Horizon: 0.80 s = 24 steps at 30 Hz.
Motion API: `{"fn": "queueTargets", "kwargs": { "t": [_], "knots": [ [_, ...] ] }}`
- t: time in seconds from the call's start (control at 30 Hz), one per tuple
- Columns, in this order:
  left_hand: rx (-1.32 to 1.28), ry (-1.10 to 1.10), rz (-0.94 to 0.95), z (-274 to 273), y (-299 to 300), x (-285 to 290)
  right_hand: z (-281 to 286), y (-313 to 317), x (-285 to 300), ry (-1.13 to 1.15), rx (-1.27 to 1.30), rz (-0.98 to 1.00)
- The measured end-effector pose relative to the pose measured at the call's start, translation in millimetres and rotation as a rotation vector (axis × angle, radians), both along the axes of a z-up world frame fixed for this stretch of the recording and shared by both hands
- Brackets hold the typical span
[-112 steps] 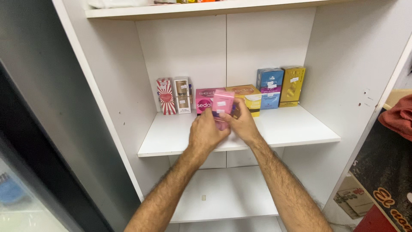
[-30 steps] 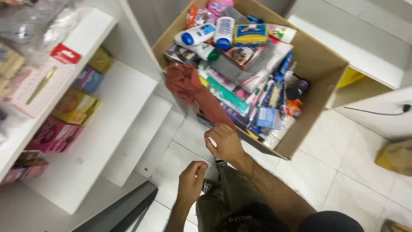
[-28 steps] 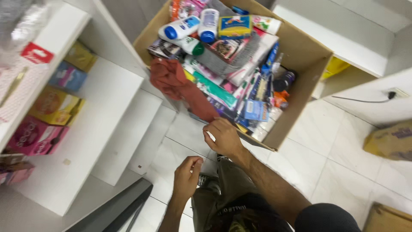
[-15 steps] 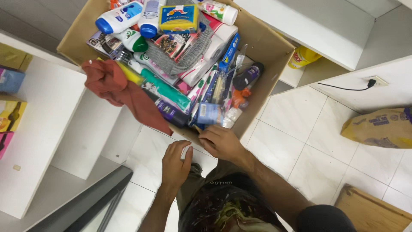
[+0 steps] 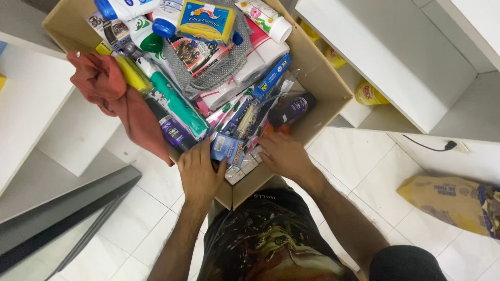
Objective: The person removes hygiene and household items including toothbrushes, boxed soap, and paper products from a cardboard container and arranges them into rows on white shelves.
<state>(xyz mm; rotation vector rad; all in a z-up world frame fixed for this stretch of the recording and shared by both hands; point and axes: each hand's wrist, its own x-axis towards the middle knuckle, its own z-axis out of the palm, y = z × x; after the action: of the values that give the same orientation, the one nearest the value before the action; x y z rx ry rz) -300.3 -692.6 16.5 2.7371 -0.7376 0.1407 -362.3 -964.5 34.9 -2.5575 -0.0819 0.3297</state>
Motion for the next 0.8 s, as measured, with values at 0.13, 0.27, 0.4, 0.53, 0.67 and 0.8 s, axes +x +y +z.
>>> {"fn": "queueTargets", "kwargs": {
  "t": [0.13, 0.27, 0.4, 0.53, 0.67, 0.8],
  "knots": [
    [0.109, 0.073, 0.033, -0.8, -8.5, 4.5, -27.1, 7.9, 15.7, 0.031, -0.073, 0.070],
    [0.162, 0.140, 0.009, -3.5, -6.2, 9.3, -34.8, 14.7, 38.4, 0.219, -0.039, 0.057],
    [0.147, 0.110, -0.013, -16.2, -2.7, 5.2, -26.3, 8.5, 38.7, 0.207, -0.121, 0.163],
    [0.140, 0.135, -0.014, -24.8, 1.7, 0.4, -28.1, 0.3, 37.4, 0.250, -0.202, 0.187],
    [0.125, 0.276, -0.056, 0.7, -2.7, 7.8, -4.0, -16.8, 40.3, 0.312, -0.297, 0.213],
    [0.121, 0.251, -0.069, -9.0, 4.1, -0.3, 28.5, -39.7, 37.0, 0.335, -0.274, 0.199]
  ]
}}
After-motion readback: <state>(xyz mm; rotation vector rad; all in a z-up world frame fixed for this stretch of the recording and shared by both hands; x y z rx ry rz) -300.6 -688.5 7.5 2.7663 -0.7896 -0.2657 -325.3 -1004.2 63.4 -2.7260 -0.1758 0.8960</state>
